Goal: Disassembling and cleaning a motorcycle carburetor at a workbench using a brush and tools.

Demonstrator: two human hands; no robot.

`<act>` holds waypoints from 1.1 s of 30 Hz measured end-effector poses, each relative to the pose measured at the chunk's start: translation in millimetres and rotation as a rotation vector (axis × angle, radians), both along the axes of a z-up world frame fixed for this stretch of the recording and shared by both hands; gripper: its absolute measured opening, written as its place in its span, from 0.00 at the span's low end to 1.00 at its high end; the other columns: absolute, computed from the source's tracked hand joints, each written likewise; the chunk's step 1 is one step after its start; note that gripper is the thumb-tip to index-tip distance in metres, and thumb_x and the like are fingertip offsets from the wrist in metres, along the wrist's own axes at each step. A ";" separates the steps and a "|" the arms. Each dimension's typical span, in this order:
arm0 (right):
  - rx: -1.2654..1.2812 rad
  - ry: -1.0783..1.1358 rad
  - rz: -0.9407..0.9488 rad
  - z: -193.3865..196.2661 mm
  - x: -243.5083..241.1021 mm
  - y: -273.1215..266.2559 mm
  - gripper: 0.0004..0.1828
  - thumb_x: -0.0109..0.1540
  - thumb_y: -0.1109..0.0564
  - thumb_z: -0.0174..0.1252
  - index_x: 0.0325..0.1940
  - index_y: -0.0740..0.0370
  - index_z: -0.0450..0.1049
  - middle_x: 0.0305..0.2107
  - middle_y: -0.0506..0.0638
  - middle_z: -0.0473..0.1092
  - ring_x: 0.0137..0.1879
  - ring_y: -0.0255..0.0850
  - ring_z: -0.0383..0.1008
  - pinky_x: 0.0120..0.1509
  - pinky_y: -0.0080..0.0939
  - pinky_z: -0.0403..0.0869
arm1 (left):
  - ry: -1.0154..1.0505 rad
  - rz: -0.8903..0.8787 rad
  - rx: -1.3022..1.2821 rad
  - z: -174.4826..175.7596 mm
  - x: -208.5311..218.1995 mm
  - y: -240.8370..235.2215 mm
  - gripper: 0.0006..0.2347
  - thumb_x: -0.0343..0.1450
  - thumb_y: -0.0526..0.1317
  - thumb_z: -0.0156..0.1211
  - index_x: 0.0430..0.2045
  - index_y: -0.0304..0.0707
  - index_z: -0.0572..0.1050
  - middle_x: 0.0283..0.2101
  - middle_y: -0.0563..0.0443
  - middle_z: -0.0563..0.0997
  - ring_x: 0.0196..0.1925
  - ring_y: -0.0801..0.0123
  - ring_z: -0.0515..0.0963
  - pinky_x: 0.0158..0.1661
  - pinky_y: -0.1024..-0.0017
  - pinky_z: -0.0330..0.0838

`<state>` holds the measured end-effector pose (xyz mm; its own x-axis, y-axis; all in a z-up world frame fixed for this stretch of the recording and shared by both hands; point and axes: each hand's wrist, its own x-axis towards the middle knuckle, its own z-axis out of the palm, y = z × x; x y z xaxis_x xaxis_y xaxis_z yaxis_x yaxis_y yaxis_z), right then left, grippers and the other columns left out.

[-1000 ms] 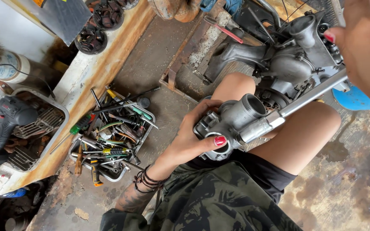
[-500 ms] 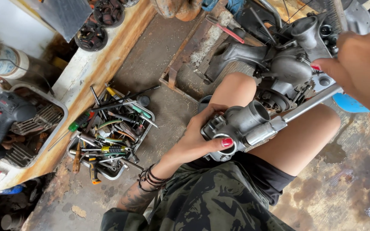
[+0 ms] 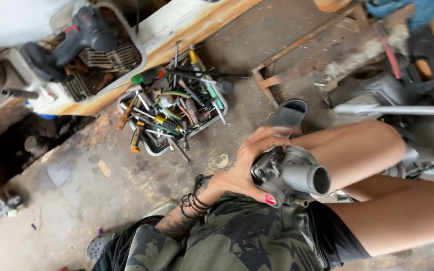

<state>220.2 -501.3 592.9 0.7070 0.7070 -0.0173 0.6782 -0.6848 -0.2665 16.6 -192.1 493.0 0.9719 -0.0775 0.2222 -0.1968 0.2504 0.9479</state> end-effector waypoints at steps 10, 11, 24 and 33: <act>0.344 0.336 0.015 -93.7 -78.3 154.3 0.23 0.68 0.64 0.53 0.66 0.51 0.76 0.41 0.53 0.79 0.37 0.48 0.80 0.40 0.48 0.77 | 0.015 0.005 -0.004 -96.2 -2.5 16.8 0.42 0.54 0.71 0.69 0.56 0.40 0.73 0.64 0.36 0.70 0.67 0.43 0.72 0.65 0.44 0.62; 0.325 0.410 -0.005 -108.3 -80.0 150.8 0.23 0.68 0.63 0.51 0.67 0.51 0.75 0.35 0.57 0.79 0.37 0.53 0.80 0.39 0.52 0.78 | 0.035 0.018 -0.037 -110.1 -4.3 15.0 0.41 0.56 0.70 0.69 0.55 0.38 0.73 0.60 0.37 0.74 0.63 0.45 0.76 0.62 0.51 0.67; 0.846 0.921 -0.487 -199.6 -162.3 150.4 0.52 0.59 0.21 0.48 0.74 0.61 0.57 0.62 0.54 0.61 0.67 0.42 0.61 0.66 0.52 0.68 | 0.156 0.458 -0.065 -170.8 -5.4 -11.1 0.40 0.55 0.67 0.72 0.52 0.35 0.75 0.57 0.38 0.76 0.55 0.52 0.79 0.55 0.57 0.70; 1.231 0.920 -0.632 -230.1 -192.5 125.8 0.47 0.55 0.54 0.66 0.74 0.63 0.51 0.64 0.59 0.58 0.69 0.49 0.60 0.76 0.61 0.64 | 0.208 0.418 -0.012 -143.7 -6.2 -19.9 0.40 0.58 0.71 0.66 0.54 0.37 0.72 0.62 0.36 0.71 0.62 0.40 0.76 0.62 0.47 0.69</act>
